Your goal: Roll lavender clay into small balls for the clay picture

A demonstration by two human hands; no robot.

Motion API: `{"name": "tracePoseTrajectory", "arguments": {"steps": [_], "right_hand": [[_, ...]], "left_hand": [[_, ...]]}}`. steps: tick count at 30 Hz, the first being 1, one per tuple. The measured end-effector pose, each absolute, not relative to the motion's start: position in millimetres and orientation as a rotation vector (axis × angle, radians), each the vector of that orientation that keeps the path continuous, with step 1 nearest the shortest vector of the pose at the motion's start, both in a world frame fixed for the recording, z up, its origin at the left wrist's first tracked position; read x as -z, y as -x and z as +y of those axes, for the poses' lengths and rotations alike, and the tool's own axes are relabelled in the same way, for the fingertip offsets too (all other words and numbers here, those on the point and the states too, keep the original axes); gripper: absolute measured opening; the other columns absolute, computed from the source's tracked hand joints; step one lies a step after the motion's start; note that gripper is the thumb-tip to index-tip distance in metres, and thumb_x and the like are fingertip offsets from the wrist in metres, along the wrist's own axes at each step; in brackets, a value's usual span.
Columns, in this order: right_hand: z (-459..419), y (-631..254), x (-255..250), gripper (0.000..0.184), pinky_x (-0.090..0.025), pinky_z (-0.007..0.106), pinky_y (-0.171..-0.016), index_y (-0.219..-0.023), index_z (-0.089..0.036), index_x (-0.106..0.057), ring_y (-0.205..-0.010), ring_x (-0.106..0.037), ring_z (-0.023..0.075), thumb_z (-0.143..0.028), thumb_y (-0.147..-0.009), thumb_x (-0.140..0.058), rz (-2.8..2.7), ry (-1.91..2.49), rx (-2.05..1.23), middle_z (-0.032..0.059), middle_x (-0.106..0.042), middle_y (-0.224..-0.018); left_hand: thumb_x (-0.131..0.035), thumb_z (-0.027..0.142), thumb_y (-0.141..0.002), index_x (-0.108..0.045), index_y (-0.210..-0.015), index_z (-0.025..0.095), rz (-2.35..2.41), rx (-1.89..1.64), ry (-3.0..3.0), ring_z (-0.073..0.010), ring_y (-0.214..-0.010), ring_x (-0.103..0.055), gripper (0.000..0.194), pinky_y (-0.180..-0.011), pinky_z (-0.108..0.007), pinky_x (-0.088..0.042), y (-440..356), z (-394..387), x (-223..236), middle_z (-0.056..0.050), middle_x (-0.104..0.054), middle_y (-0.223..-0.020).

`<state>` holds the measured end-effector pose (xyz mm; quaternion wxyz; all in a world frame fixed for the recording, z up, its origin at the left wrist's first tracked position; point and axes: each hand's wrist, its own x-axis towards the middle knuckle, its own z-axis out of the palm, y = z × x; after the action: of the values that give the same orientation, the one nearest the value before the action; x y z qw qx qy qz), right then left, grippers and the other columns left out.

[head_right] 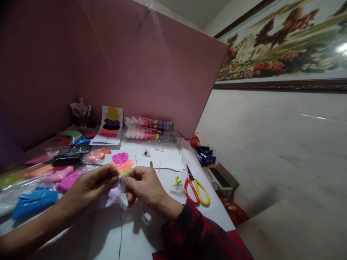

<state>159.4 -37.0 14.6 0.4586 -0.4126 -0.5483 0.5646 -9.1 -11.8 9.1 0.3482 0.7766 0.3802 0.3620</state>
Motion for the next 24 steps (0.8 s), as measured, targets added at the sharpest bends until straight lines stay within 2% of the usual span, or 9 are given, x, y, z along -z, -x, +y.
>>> {"name": "tracePoseTrajectory", "arguments": {"steps": [4,10,15,24], "right_hand": [[-35.7,-160.8,-12.7,0.026,-0.04,0.013,-0.031,-0.069,-0.013,-0.057,-0.029,-0.048,0.0066,-0.036,-0.07,-0.071,-1.363,1.017,-1.413,-0.0044,-0.055,-0.037],[-35.6,-161.1,-14.7,0.02,-0.034,0.013,-0.025,-0.086,-0.012,-0.061,-0.026,-0.046,0.0073,-0.024,-0.071,-0.065,-1.37,1.031,-1.393,-0.0056,-0.056,-0.039],[-34.9,-158.9,-12.8,0.015,-0.045,0.017,-0.035,-0.076,-0.012,-0.06,-0.033,-0.053,0.009,-0.025,-0.07,-0.065,-1.349,1.017,-1.375,-0.0039,-0.057,-0.04],[-36.1,-160.4,-14.6,0.028,-0.04,0.016,-0.036,-0.074,-0.013,-0.059,-0.034,-0.052,0.008,-0.038,-0.07,-0.072,-1.4,1.007,-1.343,-0.0054,-0.055,-0.042]], "left_hand": [[-0.047,0.039,-0.081,-0.05,-0.072,0.02,1.017,-0.93,-1.994,-0.0149,-0.06,-0.045,0.021,-0.055,-0.026,-0.037,9.4,-11.8,-8.7,0.003,-0.049,-0.063],[-0.046,0.039,-0.08,-0.05,-0.071,0.02,1.033,-0.883,-2.014,-0.0159,-0.061,-0.047,0.021,-0.056,-0.028,-0.038,8.8,-9.8,-7.7,0.002,-0.05,-0.064],[-0.046,0.039,-0.079,-0.05,-0.069,0.02,1.035,-0.88,-2.018,-0.0159,-0.061,-0.048,0.021,-0.056,-0.027,-0.039,7.8,-8.9,-7.5,0.002,-0.052,-0.063],[-0.047,0.038,-0.081,-0.05,-0.069,0.02,1.003,-0.91,-2.004,-0.0148,-0.06,-0.046,0.022,-0.054,-0.026,-0.037,8.2,-11.8,-7.3,0.003,-0.05,-0.062]]}}
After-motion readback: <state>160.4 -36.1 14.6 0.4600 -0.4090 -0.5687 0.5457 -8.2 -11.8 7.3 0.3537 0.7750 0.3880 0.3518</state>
